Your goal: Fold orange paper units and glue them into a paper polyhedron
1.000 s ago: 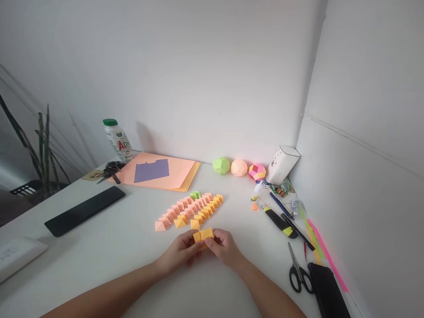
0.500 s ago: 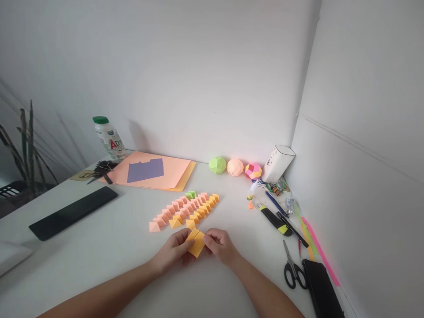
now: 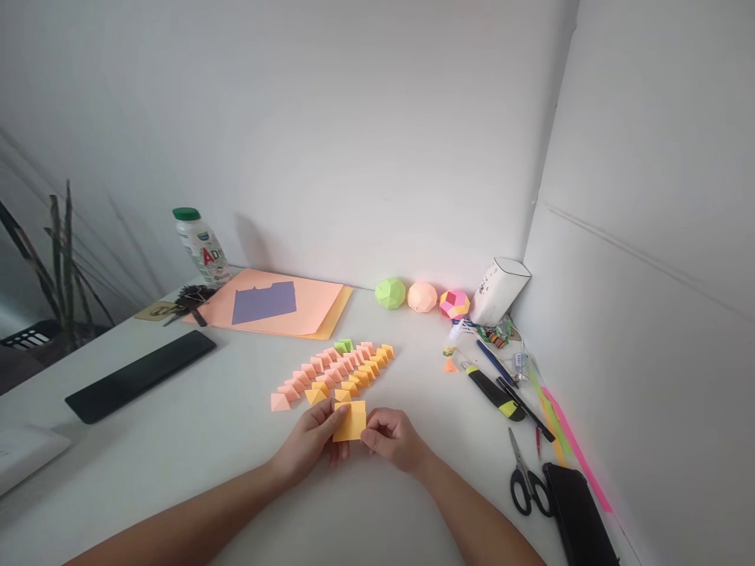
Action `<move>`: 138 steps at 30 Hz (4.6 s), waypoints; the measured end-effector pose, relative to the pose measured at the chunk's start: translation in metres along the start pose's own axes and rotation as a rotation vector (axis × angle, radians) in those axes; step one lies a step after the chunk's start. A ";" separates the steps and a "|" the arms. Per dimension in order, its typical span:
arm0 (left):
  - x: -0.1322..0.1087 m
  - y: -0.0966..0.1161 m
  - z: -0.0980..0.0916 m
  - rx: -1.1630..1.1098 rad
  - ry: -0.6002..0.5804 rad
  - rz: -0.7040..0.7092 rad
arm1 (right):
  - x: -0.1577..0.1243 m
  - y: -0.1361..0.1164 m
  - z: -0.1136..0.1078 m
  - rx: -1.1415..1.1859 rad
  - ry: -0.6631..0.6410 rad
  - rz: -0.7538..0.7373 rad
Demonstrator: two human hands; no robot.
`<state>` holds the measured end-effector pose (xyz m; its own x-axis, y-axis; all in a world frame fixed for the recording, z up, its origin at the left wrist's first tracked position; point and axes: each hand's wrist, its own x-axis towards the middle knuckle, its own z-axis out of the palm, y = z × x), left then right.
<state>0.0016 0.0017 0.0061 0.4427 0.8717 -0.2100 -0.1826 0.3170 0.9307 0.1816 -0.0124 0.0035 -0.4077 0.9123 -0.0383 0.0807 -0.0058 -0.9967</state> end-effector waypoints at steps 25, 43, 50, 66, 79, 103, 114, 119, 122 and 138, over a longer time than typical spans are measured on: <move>-0.001 0.001 -0.002 0.004 -0.042 -0.015 | -0.005 0.006 0.005 -0.049 0.074 -0.179; -0.004 -0.001 0.001 0.175 -0.093 -0.044 | 0.000 0.000 0.007 0.055 0.231 0.045; -0.005 0.001 0.000 0.202 -0.138 -0.070 | -0.001 0.000 0.008 0.034 0.284 0.052; 0.000 0.000 -0.001 -0.020 -0.028 -0.005 | 0.000 0.011 0.010 -0.316 0.167 -0.381; 0.002 -0.001 -0.006 -0.075 -0.090 -0.047 | 0.001 0.015 0.009 -0.250 0.179 -0.381; -0.003 0.001 0.000 0.167 -0.140 -0.045 | -0.002 0.005 0.016 -0.016 0.328 -0.052; -0.003 0.000 -0.002 0.150 -0.155 -0.046 | -0.002 0.009 0.018 -0.047 0.381 -0.075; -0.003 0.000 -0.002 0.138 -0.162 -0.037 | -0.003 0.007 0.018 -0.039 0.371 -0.072; -0.003 0.000 -0.002 0.130 -0.156 -0.037 | -0.003 0.007 0.018 -0.041 0.375 -0.056; -0.004 0.003 0.001 0.111 -0.137 -0.025 | 0.001 -0.004 0.015 0.031 0.219 0.050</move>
<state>-0.0004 -0.0012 0.0102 0.5631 0.8024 -0.1978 -0.0751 0.2881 0.9547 0.1678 -0.0176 0.0062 -0.1964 0.9776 -0.0751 0.0664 -0.0631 -0.9958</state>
